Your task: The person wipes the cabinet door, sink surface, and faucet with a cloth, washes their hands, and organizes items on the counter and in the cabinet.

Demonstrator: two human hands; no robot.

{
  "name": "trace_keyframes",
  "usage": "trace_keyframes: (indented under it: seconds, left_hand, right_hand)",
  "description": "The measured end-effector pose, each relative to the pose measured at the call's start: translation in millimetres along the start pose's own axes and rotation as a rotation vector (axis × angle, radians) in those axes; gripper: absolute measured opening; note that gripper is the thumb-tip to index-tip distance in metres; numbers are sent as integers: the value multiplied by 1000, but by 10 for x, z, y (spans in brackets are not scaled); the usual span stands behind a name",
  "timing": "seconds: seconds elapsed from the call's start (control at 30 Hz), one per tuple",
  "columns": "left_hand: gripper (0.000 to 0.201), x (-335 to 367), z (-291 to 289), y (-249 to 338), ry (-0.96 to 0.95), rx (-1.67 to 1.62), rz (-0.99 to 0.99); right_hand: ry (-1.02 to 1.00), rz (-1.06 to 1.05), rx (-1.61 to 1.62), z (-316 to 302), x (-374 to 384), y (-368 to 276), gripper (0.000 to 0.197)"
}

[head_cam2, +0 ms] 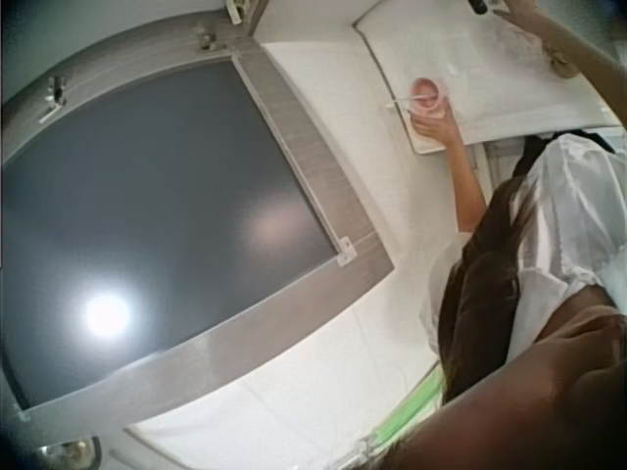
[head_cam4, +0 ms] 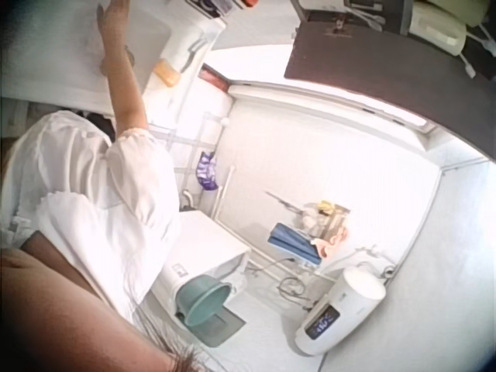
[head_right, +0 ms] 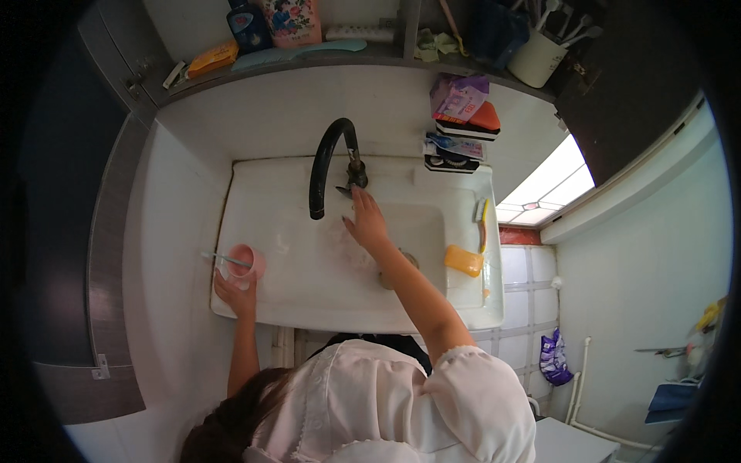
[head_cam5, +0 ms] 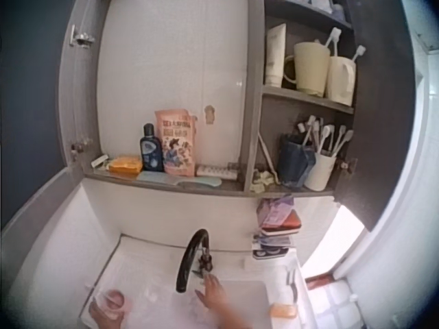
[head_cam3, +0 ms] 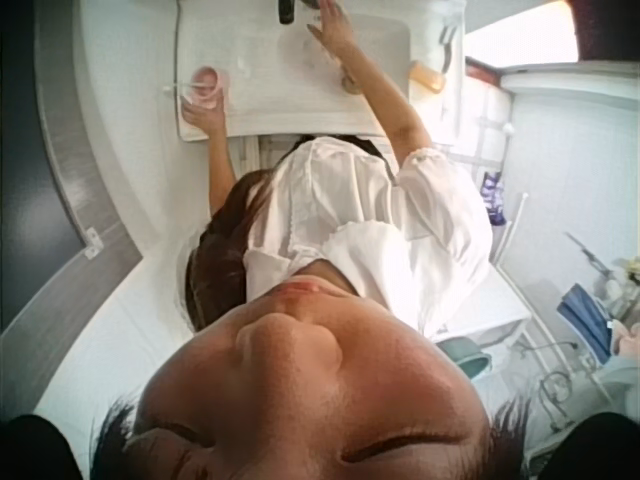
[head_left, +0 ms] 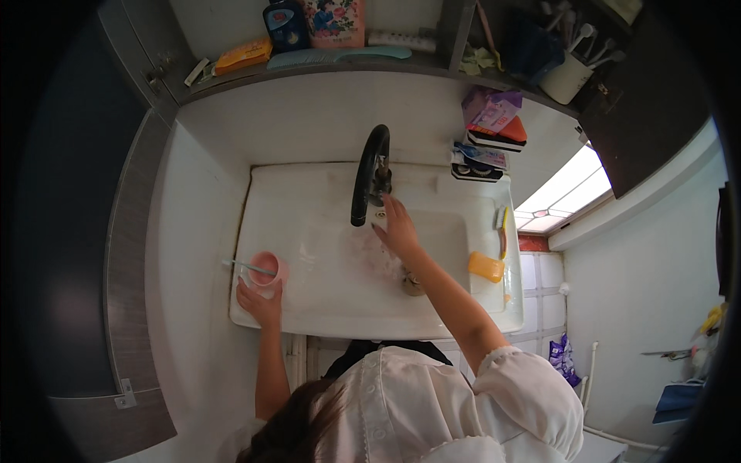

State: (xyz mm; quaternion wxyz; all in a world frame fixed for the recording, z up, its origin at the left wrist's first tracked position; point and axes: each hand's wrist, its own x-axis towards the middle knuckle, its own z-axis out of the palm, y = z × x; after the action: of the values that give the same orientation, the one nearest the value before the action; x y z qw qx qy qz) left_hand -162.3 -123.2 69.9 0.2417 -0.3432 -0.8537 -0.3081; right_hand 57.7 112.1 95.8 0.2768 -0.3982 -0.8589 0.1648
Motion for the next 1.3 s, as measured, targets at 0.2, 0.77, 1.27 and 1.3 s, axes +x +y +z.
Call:
trace_keyframes:
  seconds: [0.2,0.77,1.27,1.3]
  left_hand:
    - [47,-500,126,739,-567,-682,47]
    - [34,-113,288,1839,-957,-1795,-1600]
    - [34,-18,456,2083,-1029,-2285,-903]
    - [37,35,311,2206,-815,-1758,-1096]
  right_hand:
    - [-301,243,-122,123,638,-54,16]
    - [-19,148,132,124,288,-224,42]
    - [47,-37,640,119,-203,-528,38]
    - [236,-39,713,126,-191,-498,40]
